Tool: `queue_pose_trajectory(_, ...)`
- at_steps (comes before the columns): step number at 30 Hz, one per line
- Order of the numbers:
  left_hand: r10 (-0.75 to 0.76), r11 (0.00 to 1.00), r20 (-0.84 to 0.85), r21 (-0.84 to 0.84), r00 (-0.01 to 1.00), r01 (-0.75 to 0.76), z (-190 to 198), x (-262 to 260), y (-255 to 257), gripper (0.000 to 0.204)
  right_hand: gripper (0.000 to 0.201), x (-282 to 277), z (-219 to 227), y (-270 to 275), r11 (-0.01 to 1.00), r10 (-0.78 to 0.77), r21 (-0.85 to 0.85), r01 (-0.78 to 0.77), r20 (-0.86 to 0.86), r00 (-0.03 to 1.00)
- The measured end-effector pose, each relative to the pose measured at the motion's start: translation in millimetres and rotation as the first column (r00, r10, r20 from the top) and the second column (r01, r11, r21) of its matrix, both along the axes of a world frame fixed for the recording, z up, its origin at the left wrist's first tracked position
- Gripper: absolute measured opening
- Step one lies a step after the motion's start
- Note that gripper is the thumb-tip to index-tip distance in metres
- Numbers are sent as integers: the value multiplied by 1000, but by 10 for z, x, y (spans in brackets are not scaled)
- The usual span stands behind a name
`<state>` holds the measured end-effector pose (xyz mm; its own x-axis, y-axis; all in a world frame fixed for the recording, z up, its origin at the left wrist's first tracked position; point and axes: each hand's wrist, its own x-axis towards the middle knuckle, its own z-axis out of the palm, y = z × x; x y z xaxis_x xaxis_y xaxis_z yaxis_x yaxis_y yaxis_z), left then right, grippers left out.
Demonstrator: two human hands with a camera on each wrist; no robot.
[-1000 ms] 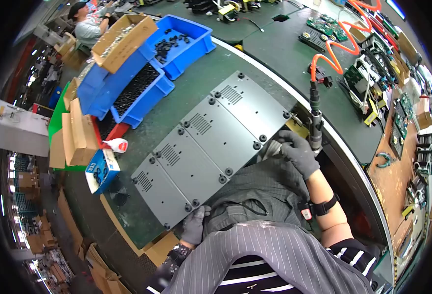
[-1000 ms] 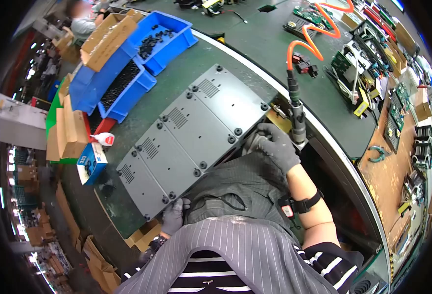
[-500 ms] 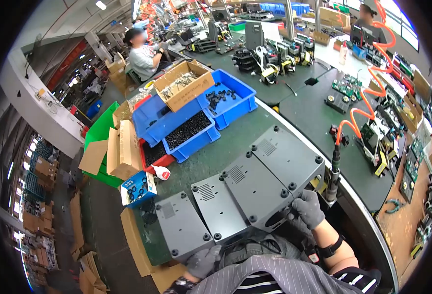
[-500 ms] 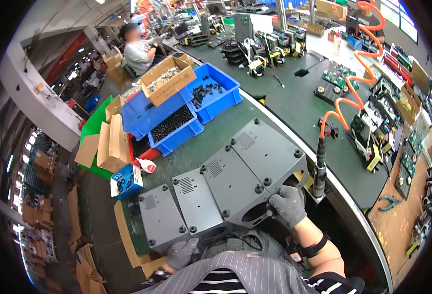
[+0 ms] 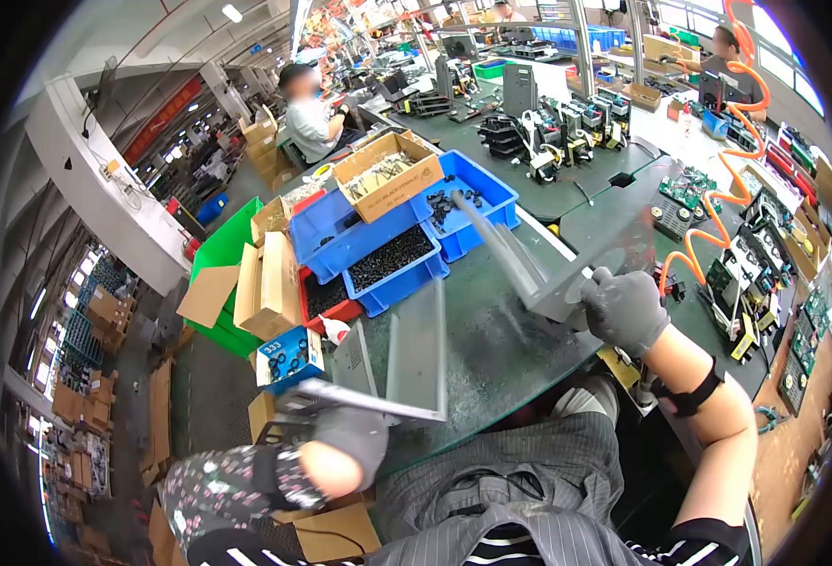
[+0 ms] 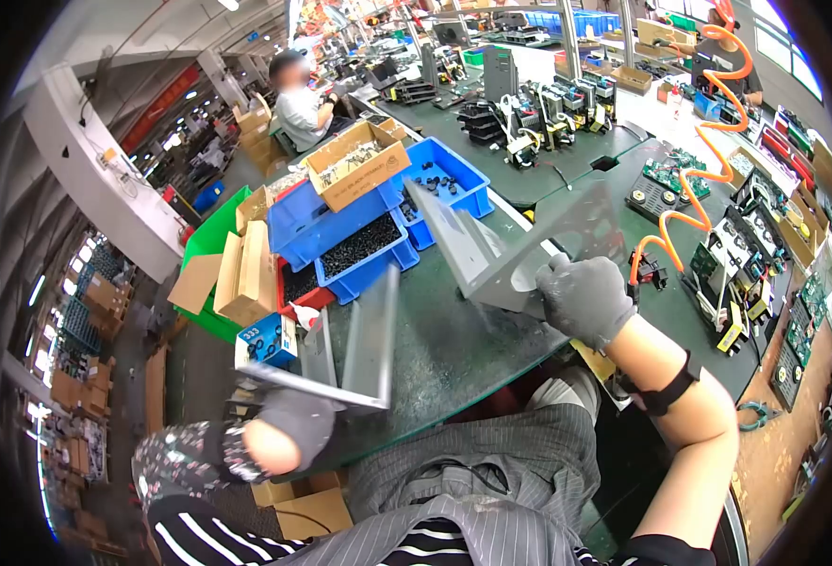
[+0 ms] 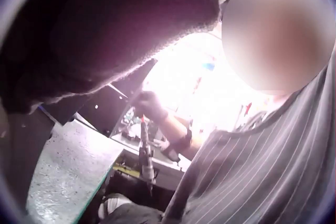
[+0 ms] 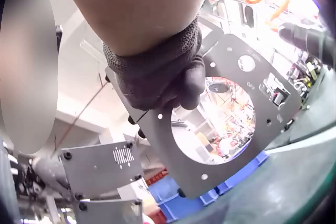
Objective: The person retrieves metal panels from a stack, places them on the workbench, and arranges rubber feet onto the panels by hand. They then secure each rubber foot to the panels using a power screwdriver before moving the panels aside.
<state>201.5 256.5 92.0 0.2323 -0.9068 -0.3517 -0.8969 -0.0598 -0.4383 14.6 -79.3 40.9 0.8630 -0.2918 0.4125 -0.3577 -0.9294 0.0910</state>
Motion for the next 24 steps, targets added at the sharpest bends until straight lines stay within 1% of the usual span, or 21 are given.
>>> queue_pose_trajectory(1,1,1000,-15,13,1000,-1,80,25,-368,18,8,29,-39,-29,997,-61,-66,47,-232,971)
queue_pose_trajectory(2,1,1000,-31,25,1000,0,19,-22,-464,19,12,48,-132,-87,997,-32,-77,7,-338,941)
queue_pose_trajectory(5,0,998,-92,67,996,6,-198,-149,-703,20,15,74,-257,40,999,17,-36,-32,-364,931)
queue_pose_trajectory(6,3,996,-122,86,993,8,-289,-195,-749,21,18,61,-244,126,987,123,-61,-149,-311,942)
queue_pose_trajectory(9,21,985,-226,169,974,18,-573,-311,-739,23,16,107,-412,268,984,176,44,-171,-344,922)
queue_pose_trajectory(10,35,979,-266,203,963,21,-668,-342,-676,23,14,83,-476,358,990,125,-27,-140,-314,941)
queue_pose_trajectory(11,51,971,-307,236,950,24,-771,-396,-593,24,16,85,-516,374,983,174,120,-138,-372,912)
queue_pose_trajectory(12,-61,998,-233,14,970,66,-853,-494,-478,27,18,69,-529,423,977,200,152,-153,-370,907)
queue_pose_trajectory(13,-156,969,-128,-211,980,126,-892,-576,-396,30,20,41,-517,453,971,217,175,-162,-362,907)
queue_pose_trajectory(14,-151,972,-151,-203,977,119,-916,-590,-356,30,20,-5,-494,462,968,224,189,-162,-379,898)
queue_pose_trajectory(15,-255,913,-127,-357,959,196,-896,-584,-309,28,18,-38,-464,470,921,383,199,-336,-295,875)
queue_pose_trajectory(16,-348,825,-84,-501,934,263,-855,-562,-258,26,18,-50,-463,477,844,534,192,-501,-205,821)
queue_pose_trajectory(17,-341,831,-101,-496,935,250,-799,-532,-174,26,18,-96,-505,477,839,541,208,-504,-212,814)
queue_pose_trajectory(18,-206,917,-345,-395,916,58,-733,-486,-66,22,20,-185,-560,450,838,444,318,-444,76,893)
queue_pose_trajectory(19,-44,963,-552,-245,833,-112,-697,-422,50,18,24,-260,-612,407,805,270,434,-404,339,901)
queue_pose_trajectory(20,-35,965,-560,-235,828,-118,-758,-331,217,18,22,-327,-680,350,628,-58,728,-274,395,917)
queue_pose_trajectory(21,169,918,-599,-194,783,-347,-880,-237,410,18,20,-372,-757,312,330,-381,925,-187,311,871)
queue_pose_trajectory(22,358,818,-627,-148,692,-556,-956,-193,502,21,23,-322,-827,258,366,-479,912,-187,357,802)
queue_pose_trajectory(23,361,818,-629,-142,689,-558,-960,-180,501,21,34,-302,-915,189,301,-489,920,-253,377,787)
queue_pose_trajectory(24,461,691,-644,-173,611,-702,-944,-154,478,30,40,-261,-948,166,250,-402,932,-264,348,847)
